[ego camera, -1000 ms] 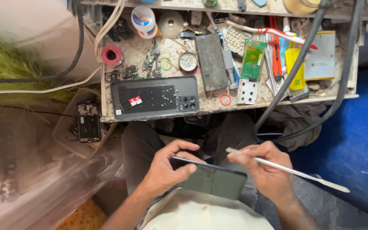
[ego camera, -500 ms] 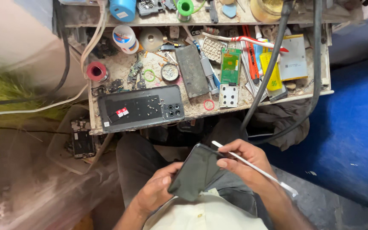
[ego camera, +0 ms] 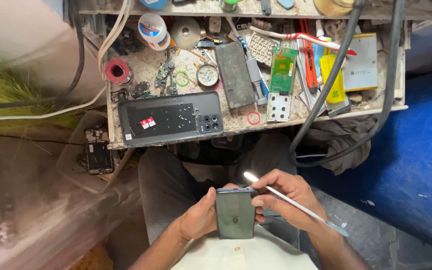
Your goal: The person removes screws from the back of a smartphone using a screwdriver, places them on the workbench, and then uses a metal prying tool to separate the back cover from the phone body.
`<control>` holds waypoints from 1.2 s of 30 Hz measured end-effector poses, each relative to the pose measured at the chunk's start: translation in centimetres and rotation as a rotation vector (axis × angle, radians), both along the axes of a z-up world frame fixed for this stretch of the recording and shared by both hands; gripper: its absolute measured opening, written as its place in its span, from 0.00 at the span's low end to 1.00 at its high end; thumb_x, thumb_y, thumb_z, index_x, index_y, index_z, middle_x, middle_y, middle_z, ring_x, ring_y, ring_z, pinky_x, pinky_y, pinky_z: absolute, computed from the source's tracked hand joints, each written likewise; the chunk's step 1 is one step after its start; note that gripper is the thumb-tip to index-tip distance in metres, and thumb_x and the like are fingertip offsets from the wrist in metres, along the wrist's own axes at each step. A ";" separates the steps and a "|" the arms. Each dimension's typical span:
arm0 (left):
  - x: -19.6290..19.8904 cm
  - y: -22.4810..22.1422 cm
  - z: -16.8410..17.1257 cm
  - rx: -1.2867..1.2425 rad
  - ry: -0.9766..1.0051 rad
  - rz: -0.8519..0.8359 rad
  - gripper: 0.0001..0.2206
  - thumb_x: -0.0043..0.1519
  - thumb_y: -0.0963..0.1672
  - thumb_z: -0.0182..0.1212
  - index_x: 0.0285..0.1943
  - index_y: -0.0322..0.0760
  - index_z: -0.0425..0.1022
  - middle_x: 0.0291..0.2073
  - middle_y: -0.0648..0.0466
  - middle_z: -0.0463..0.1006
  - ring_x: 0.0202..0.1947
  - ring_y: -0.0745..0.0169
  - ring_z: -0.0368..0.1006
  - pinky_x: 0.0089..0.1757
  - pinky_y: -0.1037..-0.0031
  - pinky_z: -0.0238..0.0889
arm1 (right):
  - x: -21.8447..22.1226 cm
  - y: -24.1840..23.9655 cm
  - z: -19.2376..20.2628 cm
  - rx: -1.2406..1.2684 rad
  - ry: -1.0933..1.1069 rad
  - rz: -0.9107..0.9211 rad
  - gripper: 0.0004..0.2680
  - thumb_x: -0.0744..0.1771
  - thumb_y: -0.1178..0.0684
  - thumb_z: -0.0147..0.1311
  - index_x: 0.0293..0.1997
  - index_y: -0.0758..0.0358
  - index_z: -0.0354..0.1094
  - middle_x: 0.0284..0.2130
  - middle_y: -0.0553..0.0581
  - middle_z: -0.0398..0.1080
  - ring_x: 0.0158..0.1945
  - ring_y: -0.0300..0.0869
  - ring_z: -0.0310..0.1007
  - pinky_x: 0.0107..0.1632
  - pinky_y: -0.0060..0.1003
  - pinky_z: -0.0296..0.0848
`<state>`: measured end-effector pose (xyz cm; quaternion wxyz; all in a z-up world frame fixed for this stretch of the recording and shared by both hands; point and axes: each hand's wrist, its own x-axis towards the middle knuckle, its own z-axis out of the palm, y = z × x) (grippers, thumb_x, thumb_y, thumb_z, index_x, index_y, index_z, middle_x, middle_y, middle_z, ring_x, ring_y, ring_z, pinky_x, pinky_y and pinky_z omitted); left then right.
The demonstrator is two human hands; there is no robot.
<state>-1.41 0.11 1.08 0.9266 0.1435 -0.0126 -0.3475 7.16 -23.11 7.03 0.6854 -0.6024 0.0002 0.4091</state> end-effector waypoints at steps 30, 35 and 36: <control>-1.6 -1.3 -0.3 0.042 -0.104 -0.066 0.47 0.65 0.67 0.31 0.79 0.28 0.53 0.69 0.46 0.65 0.71 0.52 0.60 0.70 0.59 0.51 | 0.2 -1.5 2.8 0.086 -0.607 -0.040 0.04 0.67 0.64 0.58 0.46 0.68 0.71 0.42 0.65 0.80 0.48 0.48 0.84 0.50 0.39 0.84; -1.6 -1.4 0.2 0.063 -0.093 -0.044 0.46 0.65 0.66 0.31 0.78 0.28 0.54 0.66 0.46 0.66 0.68 0.52 0.62 0.69 0.59 0.53 | 0.0 -1.5 3.1 0.080 -0.617 -0.037 0.05 0.67 0.65 0.59 0.46 0.68 0.71 0.41 0.64 0.80 0.48 0.49 0.84 0.50 0.39 0.84; -1.6 -1.4 0.4 0.074 -0.106 -0.033 0.46 0.66 0.66 0.31 0.77 0.27 0.54 0.66 0.46 0.66 0.68 0.52 0.62 0.69 0.59 0.53 | 0.1 -1.5 3.3 0.072 -0.630 -0.027 0.05 0.67 0.65 0.59 0.46 0.68 0.70 0.41 0.64 0.80 0.48 0.48 0.84 0.50 0.38 0.84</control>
